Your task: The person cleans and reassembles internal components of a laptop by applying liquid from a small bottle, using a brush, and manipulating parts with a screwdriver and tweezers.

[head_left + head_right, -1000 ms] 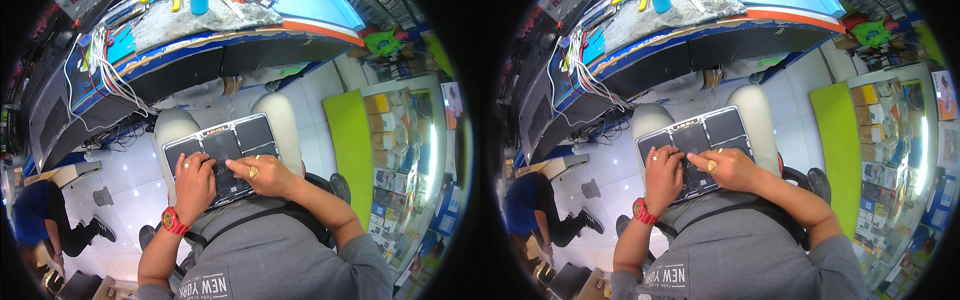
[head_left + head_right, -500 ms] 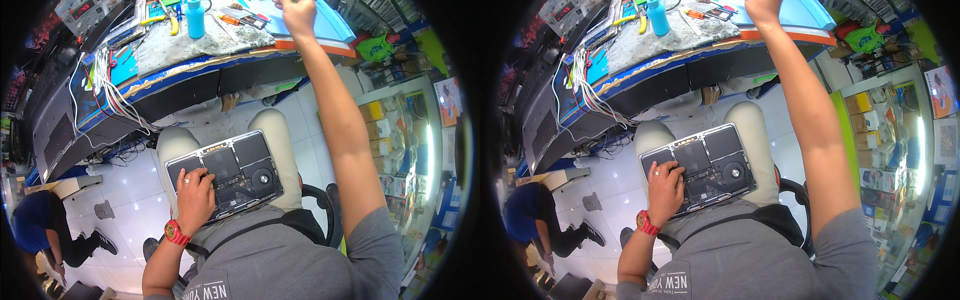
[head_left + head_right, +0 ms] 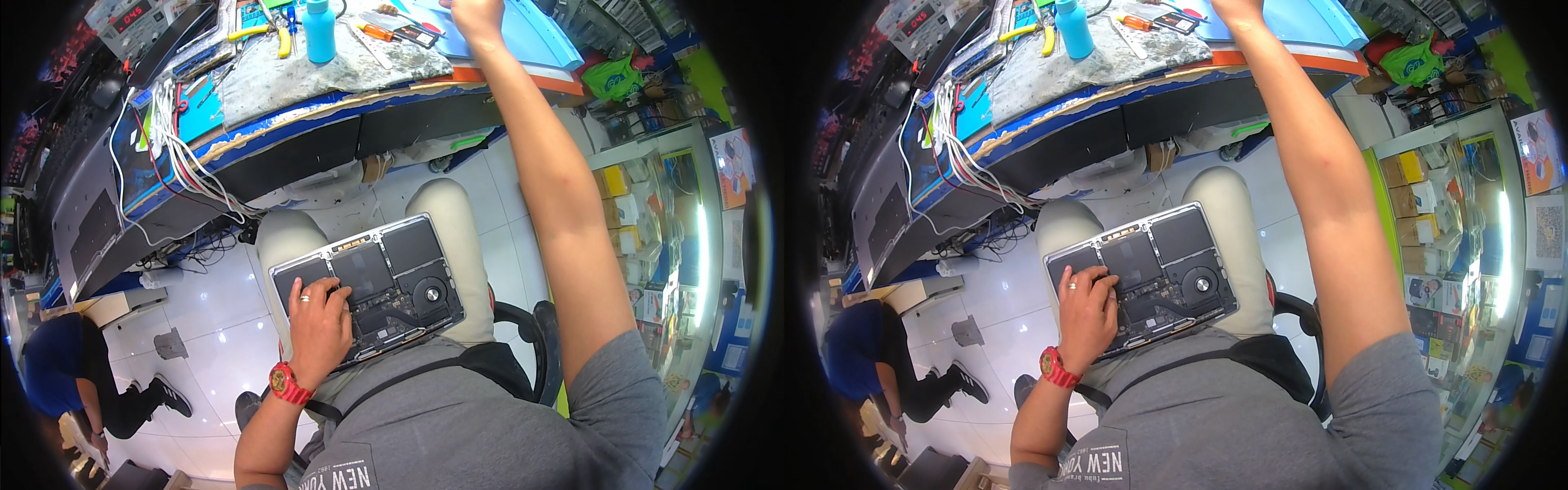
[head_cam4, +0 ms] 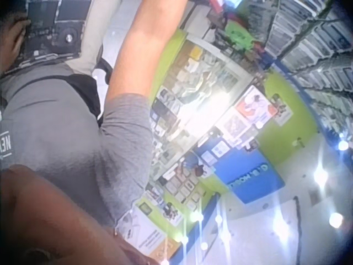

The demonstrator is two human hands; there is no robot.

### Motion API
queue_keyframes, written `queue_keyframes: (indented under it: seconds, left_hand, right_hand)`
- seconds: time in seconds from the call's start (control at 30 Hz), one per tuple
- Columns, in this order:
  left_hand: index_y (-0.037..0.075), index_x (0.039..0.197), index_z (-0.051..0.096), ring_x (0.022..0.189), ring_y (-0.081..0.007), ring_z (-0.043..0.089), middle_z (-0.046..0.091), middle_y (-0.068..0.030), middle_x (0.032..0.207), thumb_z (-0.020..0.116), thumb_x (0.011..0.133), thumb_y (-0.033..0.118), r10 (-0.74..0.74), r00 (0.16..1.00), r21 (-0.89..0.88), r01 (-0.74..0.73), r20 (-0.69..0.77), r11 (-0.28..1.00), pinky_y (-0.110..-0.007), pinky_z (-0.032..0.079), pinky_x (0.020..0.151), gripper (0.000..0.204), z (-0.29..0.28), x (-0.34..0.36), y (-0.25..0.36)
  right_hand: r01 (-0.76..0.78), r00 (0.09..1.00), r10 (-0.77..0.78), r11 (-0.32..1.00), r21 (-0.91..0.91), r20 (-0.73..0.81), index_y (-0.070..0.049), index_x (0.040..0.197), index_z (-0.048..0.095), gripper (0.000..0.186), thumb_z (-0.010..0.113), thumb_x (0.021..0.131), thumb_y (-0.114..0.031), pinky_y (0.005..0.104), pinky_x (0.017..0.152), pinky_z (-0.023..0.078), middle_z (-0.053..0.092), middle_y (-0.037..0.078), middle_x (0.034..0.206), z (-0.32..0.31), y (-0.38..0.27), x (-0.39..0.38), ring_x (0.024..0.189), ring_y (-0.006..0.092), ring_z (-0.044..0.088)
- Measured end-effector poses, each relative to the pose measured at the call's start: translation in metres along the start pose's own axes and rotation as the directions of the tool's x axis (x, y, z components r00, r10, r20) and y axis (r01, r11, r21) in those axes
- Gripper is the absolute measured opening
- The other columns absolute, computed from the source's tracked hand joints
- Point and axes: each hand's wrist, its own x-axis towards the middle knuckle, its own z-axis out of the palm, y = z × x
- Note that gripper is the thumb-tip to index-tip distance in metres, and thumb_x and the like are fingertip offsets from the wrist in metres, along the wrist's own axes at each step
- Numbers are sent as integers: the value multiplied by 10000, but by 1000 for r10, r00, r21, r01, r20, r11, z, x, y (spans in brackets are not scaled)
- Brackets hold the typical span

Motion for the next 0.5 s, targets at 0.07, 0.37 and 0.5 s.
queue_keyframes:
  seconds: [0.07,0.37,0.5]
  left_hand:
    - [34,1201,756,1245,-347,659,688,-138,1286,704,962,27,-5,1000,-12,5,-8,1000,-616,334,1275,245,1,0,0]
    - [25,1200,744,1243,-350,650,688,-136,1266,693,984,32,12,999,-24,-13,-33,1000,-615,325,1282,222,2,0,1]
    - [26,1194,744,1257,-353,645,685,-136,1263,696,985,38,12,999,-15,-13,-32,1000,-618,320,1287,215,1,-3,2]
  right_hand:
    - [-23,999,18,993,114,47,6,1206,602,279,796,1019,-65,347,617,644,720,129,913,-10,-6,-2,770,208,776]
    - [-183,973,118,921,344,200,17,1280,601,314,785,1032,-45,347,729,667,743,167,1012,-72,-100,-80,832,247,793]
    - [-274,925,177,923,270,335,34,1352,582,339,743,1063,-43,389,859,680,759,191,1133,-108,-154,-152,966,283,807]
